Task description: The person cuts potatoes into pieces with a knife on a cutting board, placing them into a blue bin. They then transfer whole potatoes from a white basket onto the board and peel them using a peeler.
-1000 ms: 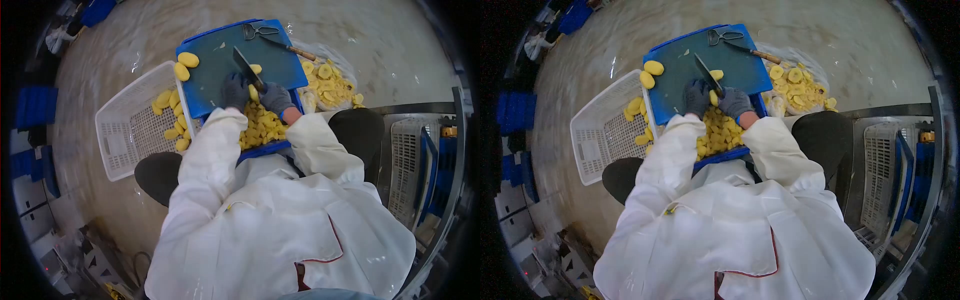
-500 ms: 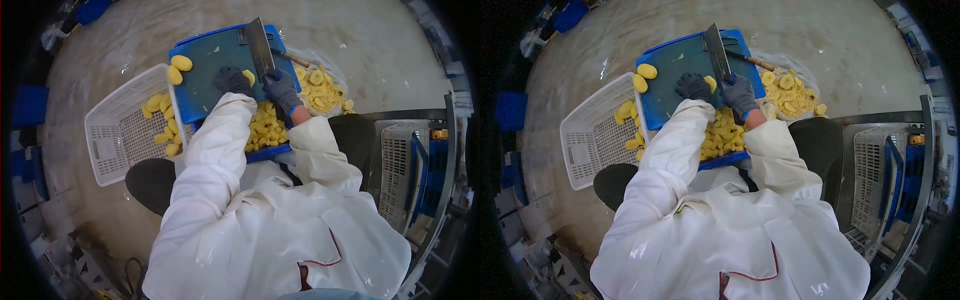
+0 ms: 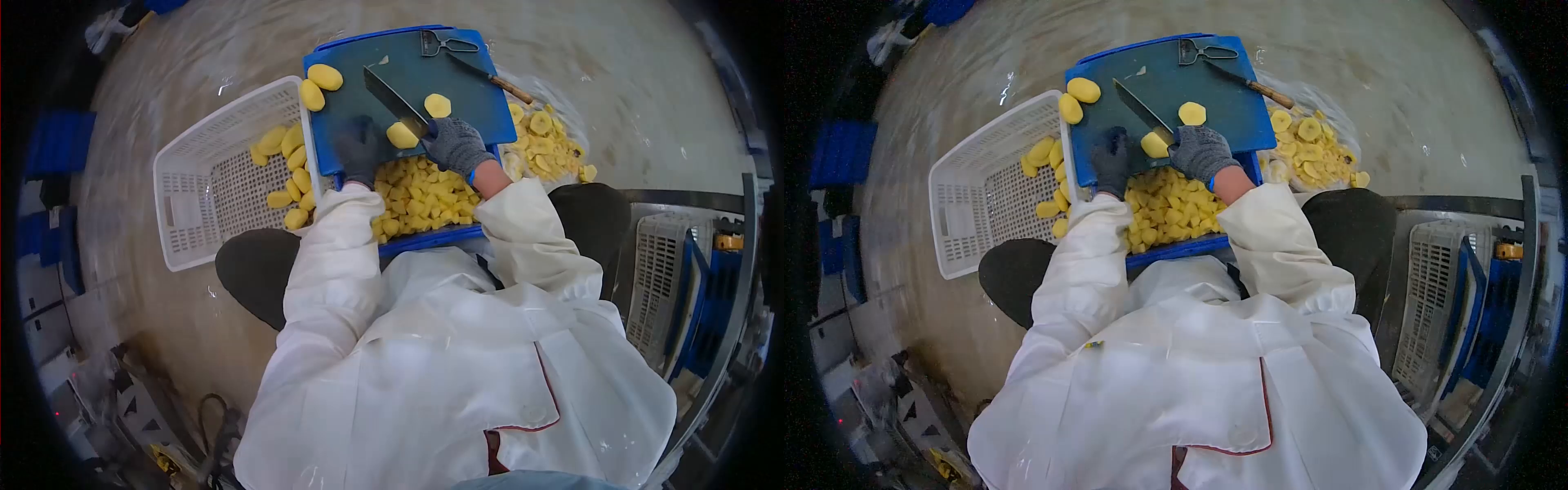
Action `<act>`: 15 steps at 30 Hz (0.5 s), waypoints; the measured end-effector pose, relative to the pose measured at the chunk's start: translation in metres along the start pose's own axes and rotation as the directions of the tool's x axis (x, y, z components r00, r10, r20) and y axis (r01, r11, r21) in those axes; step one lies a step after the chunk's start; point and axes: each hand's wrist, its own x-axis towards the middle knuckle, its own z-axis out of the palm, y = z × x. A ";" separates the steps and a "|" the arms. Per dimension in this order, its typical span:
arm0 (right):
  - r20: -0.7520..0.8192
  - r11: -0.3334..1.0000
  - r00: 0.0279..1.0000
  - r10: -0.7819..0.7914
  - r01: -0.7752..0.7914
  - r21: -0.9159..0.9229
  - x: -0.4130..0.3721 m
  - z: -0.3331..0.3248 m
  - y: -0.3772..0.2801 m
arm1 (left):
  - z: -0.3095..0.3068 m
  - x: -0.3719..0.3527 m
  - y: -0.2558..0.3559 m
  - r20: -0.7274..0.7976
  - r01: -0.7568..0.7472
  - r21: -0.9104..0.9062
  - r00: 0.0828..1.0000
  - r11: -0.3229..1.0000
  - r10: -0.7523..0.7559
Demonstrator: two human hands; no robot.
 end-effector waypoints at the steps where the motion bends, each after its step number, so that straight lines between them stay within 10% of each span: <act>1: -0.004 1.000 1.000 -0.006 0.006 0.006 0.001 0.002 -0.001 | 0.001 -0.006 0.006 0.018 -0.026 0.002 1.000 1.000 0.026; 15: -0.024 0.983 0.987 -0.156 0.153 -0.105 0.040 0.047 0.007 | 0.010 -0.027 0.043 0.109 -0.060 0.113 0.993 0.992 0.048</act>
